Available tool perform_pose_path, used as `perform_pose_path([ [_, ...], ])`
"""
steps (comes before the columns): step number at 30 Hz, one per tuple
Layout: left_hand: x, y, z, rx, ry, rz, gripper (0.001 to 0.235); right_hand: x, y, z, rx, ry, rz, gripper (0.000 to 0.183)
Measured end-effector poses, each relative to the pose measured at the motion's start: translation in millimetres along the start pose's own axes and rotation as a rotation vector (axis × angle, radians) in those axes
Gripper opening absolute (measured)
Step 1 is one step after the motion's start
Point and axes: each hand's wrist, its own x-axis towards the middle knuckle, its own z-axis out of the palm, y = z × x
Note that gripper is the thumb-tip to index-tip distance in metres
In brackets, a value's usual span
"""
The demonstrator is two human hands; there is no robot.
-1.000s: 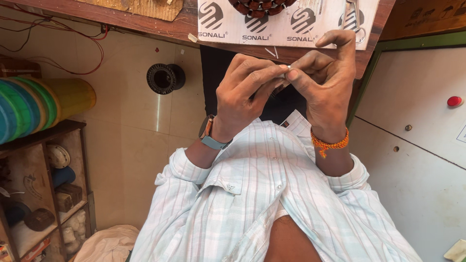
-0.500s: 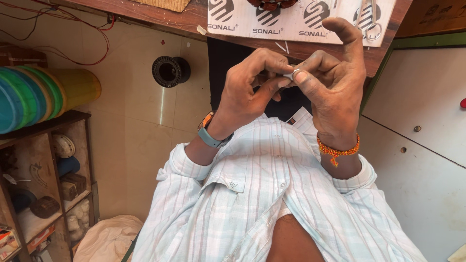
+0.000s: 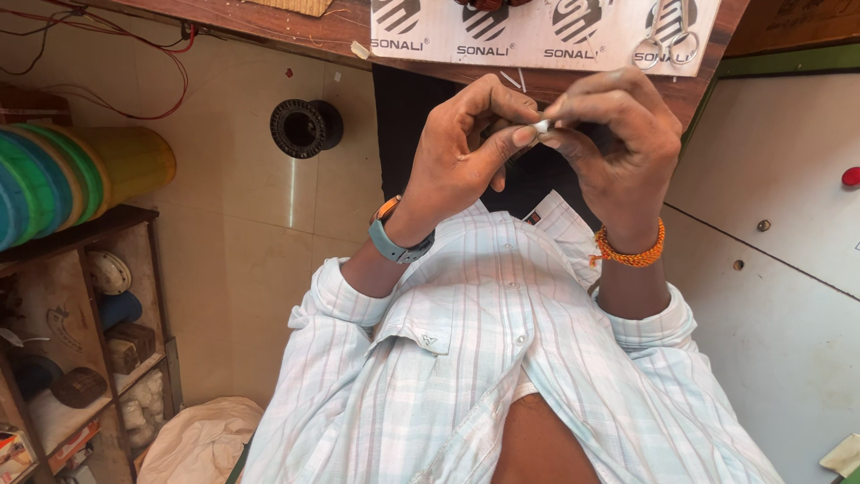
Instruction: The person uses scissors to cut small white paper strips and inserts them into the slots of a circular copper-wound stator. They then use a green-handled screwdriver to press and adjust the paper within the stator slots. The person repeats this process for multiple slots.
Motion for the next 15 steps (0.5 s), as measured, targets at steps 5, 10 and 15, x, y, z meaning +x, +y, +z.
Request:
perform_pose_path([
  [5,-1.0,6.5,6.8,0.274,0.106,0.15,0.009,-8.4,11.1,11.7,0.151,0.08,0.051,0.021],
  [10,2.4,11.3,17.7,0.543,0.201,0.38,0.011,-14.3,23.4,21.8,0.083,0.189,0.043,0.022],
  [15,5.5,11.7,22.5,0.629,0.269,0.468,0.012,-18.3,31.0,33.9,0.178,0.283,0.112,0.036],
])
